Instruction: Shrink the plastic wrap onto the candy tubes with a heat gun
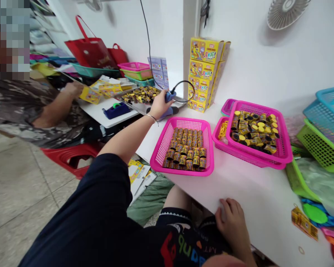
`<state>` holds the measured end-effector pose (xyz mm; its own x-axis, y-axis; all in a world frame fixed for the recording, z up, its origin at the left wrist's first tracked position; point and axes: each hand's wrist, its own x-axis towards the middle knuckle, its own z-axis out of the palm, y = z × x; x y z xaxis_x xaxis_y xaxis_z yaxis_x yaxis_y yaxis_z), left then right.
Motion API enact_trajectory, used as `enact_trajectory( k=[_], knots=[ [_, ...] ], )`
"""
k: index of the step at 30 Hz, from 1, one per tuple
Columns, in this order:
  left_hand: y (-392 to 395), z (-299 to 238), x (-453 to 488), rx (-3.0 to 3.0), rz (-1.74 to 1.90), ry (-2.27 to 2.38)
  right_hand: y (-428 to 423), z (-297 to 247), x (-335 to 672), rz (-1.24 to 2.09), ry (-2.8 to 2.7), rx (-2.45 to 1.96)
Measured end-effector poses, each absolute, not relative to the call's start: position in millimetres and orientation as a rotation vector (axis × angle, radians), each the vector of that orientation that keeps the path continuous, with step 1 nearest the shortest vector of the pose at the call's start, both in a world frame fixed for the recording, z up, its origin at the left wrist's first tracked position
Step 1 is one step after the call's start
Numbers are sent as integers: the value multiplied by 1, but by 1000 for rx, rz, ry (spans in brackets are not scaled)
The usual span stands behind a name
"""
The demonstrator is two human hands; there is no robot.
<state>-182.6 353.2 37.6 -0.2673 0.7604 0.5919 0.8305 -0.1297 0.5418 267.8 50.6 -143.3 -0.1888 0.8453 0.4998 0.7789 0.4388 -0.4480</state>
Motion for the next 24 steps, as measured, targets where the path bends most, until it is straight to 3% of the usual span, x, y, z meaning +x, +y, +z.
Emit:
enact_trajectory(
  k=[8, 13, 15, 21, 24],
  knots=[
    [265, 83, -93, -2219, -651, -1219, 60, -104, 264, 183, -1794, -1027],
    [211, 80, -42, -2292, -296, -930, 93, -5, 235, 68, -1789, -611],
    [196, 82, -29, -2333, -194, -907, 128, 42, 210, 92, -1790, -708],
    [161, 106, -12, -2529, 33, -878, 217, 137, 129, 873, -2128, -1059],
    [158, 121, -15, -2533, -36, -852, 218, 160, 102, 1012, -2025, -1110]
  ],
)
